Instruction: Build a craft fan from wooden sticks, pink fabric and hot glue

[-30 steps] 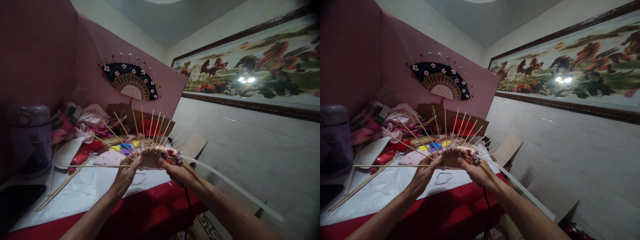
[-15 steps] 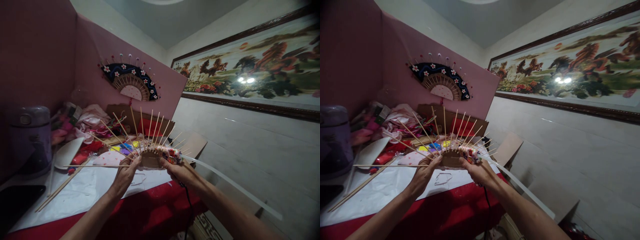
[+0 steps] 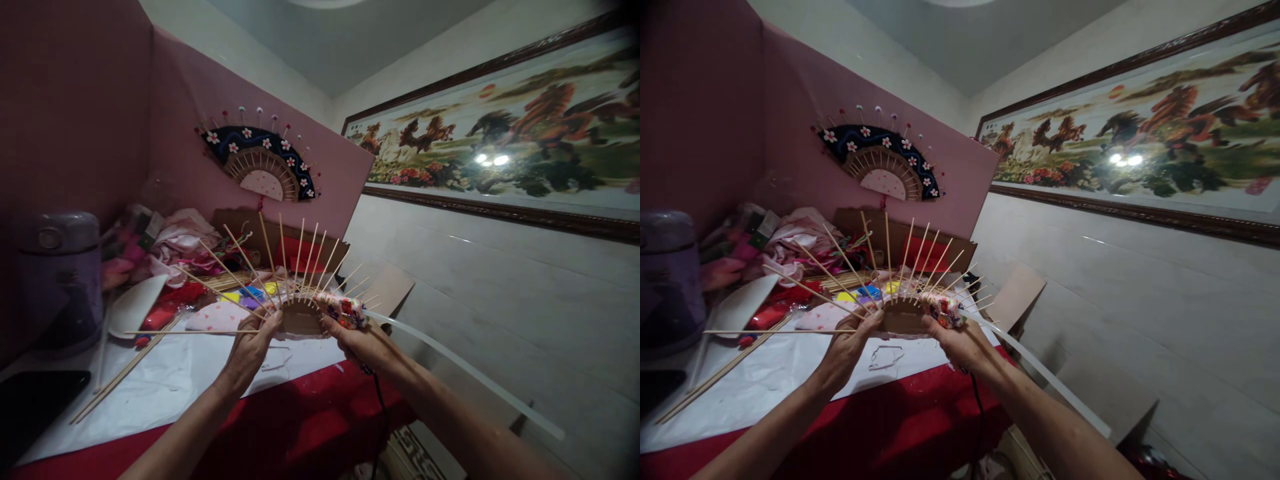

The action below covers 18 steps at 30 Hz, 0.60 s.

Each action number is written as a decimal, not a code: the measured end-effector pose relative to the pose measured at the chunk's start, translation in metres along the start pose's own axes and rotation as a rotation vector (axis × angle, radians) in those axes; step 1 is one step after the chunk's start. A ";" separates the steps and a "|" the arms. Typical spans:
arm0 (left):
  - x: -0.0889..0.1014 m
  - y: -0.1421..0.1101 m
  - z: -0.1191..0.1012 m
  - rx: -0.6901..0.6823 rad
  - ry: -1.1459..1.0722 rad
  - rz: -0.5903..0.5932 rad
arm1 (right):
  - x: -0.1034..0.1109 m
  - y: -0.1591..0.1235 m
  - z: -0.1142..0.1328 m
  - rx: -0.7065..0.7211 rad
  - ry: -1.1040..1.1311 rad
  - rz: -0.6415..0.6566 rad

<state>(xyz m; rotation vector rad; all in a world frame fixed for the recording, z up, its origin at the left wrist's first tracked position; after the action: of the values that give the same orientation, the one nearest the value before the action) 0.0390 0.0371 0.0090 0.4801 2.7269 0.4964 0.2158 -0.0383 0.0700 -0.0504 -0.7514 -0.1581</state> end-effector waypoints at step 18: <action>-0.006 0.000 -0.004 -0.013 -0.058 0.040 | -0.016 -0.002 0.017 0.015 0.045 0.105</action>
<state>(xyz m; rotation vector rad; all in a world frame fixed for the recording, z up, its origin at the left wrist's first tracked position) 0.0426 0.0336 0.0142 0.5381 2.6619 0.5027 0.1923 -0.0366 0.0717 -0.0712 -0.7033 -0.0533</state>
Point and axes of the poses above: each hand's wrist, its own y-axis towards the middle knuckle, its own x-axis out of the back of the hand, z = x × y, the point moved 6 cm from there along y, towards the middle knuckle, and after that the axes turned 3 degrees about z, right-handed, at the moved point
